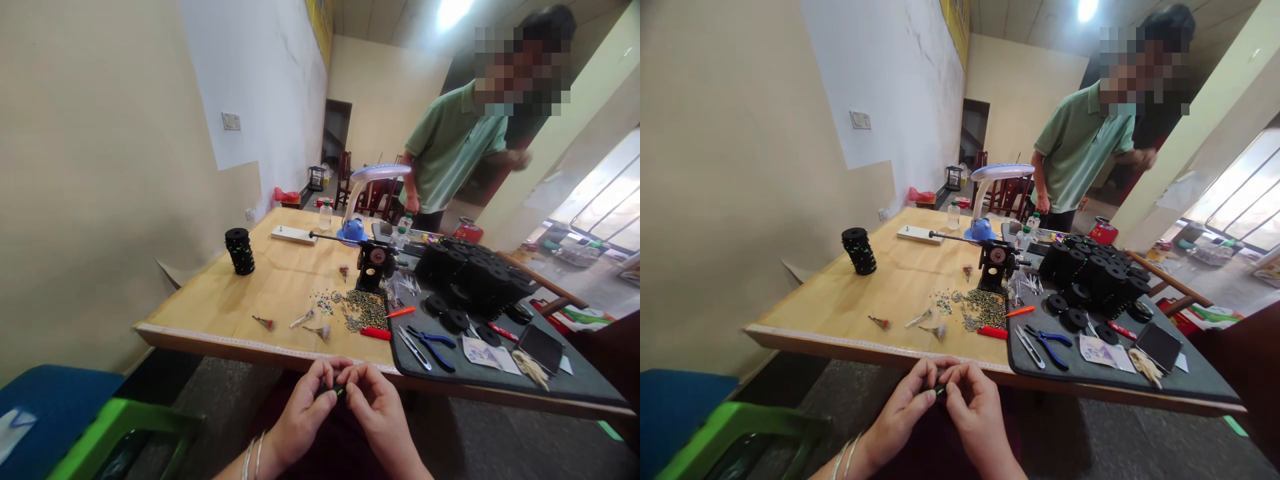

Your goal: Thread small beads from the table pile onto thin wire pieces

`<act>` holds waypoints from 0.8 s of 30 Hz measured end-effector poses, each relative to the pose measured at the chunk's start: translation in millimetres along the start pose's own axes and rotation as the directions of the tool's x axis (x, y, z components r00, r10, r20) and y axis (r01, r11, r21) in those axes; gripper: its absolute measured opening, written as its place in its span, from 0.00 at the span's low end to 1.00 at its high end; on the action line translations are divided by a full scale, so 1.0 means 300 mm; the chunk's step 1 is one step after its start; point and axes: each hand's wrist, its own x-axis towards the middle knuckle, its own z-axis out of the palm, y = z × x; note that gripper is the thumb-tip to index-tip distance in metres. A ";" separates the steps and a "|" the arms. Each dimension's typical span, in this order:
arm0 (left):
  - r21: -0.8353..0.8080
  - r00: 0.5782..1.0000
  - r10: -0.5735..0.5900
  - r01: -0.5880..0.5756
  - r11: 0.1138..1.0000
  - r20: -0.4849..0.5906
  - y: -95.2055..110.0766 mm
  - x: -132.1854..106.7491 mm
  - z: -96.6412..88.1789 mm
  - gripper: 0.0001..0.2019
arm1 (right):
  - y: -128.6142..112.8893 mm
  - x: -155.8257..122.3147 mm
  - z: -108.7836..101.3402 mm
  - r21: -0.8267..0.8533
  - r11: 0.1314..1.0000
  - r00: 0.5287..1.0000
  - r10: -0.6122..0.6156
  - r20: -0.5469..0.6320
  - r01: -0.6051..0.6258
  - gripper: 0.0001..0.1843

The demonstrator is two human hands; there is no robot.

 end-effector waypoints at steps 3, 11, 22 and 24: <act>0.000 1.000 0.001 -0.001 1.000 -0.003 -0.004 -0.001 0.004 0.03 | -0.001 0.003 0.001 -0.026 1.000 1.000 -0.007 0.003 0.007 0.06; 0.026 0.999 0.025 -0.024 0.999 -0.028 -0.016 -0.009 0.008 0.03 | 0.002 -0.004 0.007 -0.065 0.998 0.999 -0.027 -0.020 0.026 0.05; -0.093 1.000 -0.029 0.029 0.995 -0.002 -0.032 0.008 -0.005 0.05 | 0.015 0.018 -0.015 0.277 0.937 0.972 0.233 -0.034 -0.215 0.17; -0.092 1.000 -0.026 0.025 0.995 -0.009 -0.026 0.009 -0.004 0.05 | 0.008 0.026 -0.012 0.272 0.932 0.967 0.255 -0.026 -0.239 0.17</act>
